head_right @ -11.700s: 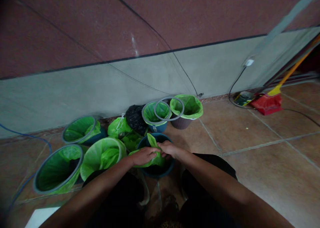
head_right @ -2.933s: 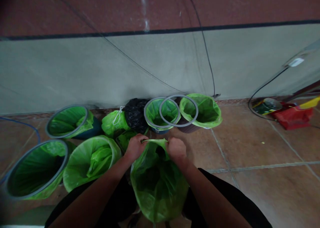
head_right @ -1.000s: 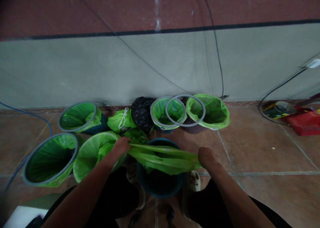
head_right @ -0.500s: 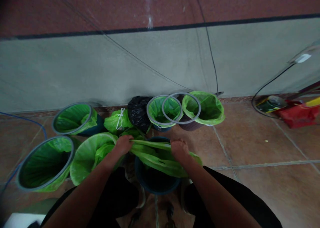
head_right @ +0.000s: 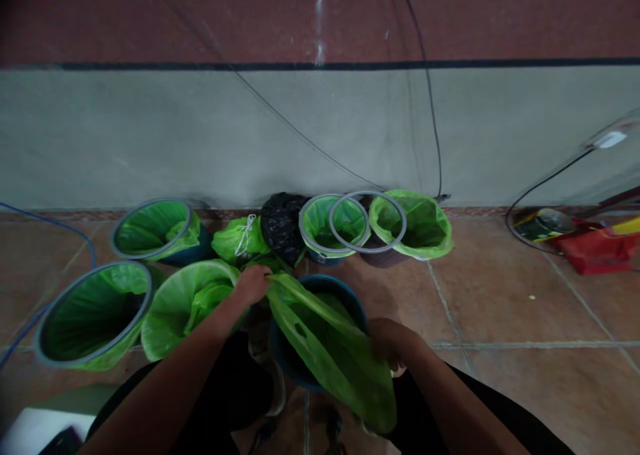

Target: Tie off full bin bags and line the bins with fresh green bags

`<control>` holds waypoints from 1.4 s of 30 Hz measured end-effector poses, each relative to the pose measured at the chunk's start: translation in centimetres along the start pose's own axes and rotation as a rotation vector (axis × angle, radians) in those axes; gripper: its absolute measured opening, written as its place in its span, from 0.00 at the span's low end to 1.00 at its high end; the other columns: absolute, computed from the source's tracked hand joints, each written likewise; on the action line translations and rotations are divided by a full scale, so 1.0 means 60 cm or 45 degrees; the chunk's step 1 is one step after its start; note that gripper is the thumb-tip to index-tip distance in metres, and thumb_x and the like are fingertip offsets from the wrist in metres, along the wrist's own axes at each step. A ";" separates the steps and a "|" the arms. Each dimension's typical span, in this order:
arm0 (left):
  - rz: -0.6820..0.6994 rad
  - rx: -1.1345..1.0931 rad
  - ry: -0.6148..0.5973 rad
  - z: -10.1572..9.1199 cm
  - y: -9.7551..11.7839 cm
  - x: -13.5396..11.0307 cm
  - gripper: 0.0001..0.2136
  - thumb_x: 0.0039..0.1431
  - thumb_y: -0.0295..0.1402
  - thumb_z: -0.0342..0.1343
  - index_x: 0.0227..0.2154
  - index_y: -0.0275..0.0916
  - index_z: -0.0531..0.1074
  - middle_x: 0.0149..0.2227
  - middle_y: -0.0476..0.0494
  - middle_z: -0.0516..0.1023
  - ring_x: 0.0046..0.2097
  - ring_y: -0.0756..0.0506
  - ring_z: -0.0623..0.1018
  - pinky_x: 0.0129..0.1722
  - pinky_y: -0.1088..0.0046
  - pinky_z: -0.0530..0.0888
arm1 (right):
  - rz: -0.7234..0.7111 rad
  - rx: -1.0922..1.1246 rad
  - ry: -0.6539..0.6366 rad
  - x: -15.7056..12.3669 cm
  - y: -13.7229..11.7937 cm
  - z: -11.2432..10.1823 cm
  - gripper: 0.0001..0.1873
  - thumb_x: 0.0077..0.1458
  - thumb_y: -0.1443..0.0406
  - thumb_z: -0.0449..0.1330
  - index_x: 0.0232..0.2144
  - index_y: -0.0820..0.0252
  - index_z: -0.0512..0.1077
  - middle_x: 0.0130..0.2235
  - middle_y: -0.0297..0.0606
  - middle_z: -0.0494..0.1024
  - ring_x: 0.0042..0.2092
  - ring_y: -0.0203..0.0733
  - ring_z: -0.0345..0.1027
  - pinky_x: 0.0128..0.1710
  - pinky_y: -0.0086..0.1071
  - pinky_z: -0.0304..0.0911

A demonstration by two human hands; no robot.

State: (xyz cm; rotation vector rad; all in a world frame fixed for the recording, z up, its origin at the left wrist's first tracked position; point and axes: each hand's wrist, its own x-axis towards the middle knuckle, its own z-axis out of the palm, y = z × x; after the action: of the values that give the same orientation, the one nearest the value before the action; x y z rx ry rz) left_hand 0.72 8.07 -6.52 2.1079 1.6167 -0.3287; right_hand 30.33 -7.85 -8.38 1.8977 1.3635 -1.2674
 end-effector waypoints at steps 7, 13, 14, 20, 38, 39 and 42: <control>0.144 0.079 0.014 0.017 0.043 -0.015 0.16 0.68 0.37 0.46 0.44 0.37 0.78 0.45 0.38 0.81 0.49 0.43 0.79 0.51 0.70 0.71 | -0.295 -0.048 0.584 -0.021 -0.066 -0.047 0.22 0.49 0.58 0.65 0.46 0.60 0.76 0.43 0.46 0.81 0.46 0.53 0.75 0.45 0.38 0.66; 0.232 0.099 -0.012 0.039 0.075 -0.024 0.17 0.69 0.39 0.44 0.43 0.34 0.76 0.44 0.37 0.81 0.49 0.43 0.79 0.51 0.70 0.71 | -0.407 0.069 0.787 0.000 -0.145 -0.032 0.27 0.57 0.57 0.59 0.57 0.61 0.67 0.54 0.46 0.75 0.54 0.49 0.70 0.53 0.34 0.62; 0.246 0.094 -0.016 0.043 0.078 -0.024 0.17 0.69 0.39 0.44 0.43 0.34 0.76 0.44 0.36 0.81 0.50 0.42 0.79 0.52 0.70 0.71 | -0.393 0.062 0.809 0.002 -0.153 -0.029 0.25 0.58 0.58 0.58 0.56 0.61 0.69 0.53 0.46 0.75 0.54 0.48 0.70 0.53 0.33 0.61; 0.272 0.033 -0.098 0.059 0.080 -0.019 0.15 0.68 0.37 0.47 0.42 0.36 0.77 0.44 0.37 0.81 0.50 0.43 0.78 0.52 0.70 0.71 | -0.373 0.099 0.822 0.015 -0.161 -0.017 0.16 0.61 0.63 0.54 0.49 0.61 0.73 0.48 0.44 0.79 0.50 0.44 0.72 0.50 0.29 0.61; -0.032 -0.371 -0.137 0.088 0.052 0.012 0.13 0.57 0.25 0.53 0.41 0.35 0.80 0.44 0.37 0.82 0.50 0.42 0.79 0.52 0.69 0.73 | -0.147 0.334 0.817 0.070 -0.100 -0.005 0.17 0.62 0.67 0.49 0.39 0.61 0.79 0.40 0.44 0.83 0.41 0.42 0.75 0.38 0.28 0.61; -0.070 -0.449 -0.145 0.090 0.051 0.013 0.12 0.56 0.25 0.54 0.40 0.36 0.80 0.42 0.39 0.83 0.47 0.44 0.80 0.49 0.72 0.74 | -0.137 0.382 0.819 0.071 -0.098 -0.006 0.17 0.62 0.66 0.49 0.38 0.61 0.79 0.39 0.43 0.83 0.41 0.42 0.75 0.37 0.28 0.61; -0.181 -0.686 -0.187 0.093 0.044 0.012 0.12 0.56 0.25 0.55 0.41 0.35 0.80 0.34 0.43 0.83 0.37 0.47 0.82 0.36 0.76 0.76 | -0.160 0.494 0.819 0.073 -0.091 -0.011 0.16 0.61 0.66 0.51 0.37 0.61 0.80 0.38 0.41 0.83 0.40 0.41 0.76 0.37 0.27 0.62</control>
State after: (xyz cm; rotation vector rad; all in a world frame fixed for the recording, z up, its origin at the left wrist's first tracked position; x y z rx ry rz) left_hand 3.92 5.39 -11.11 1.5364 1.5572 -0.0744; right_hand 25.95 -3.13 -11.20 2.6875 1.6457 -1.0744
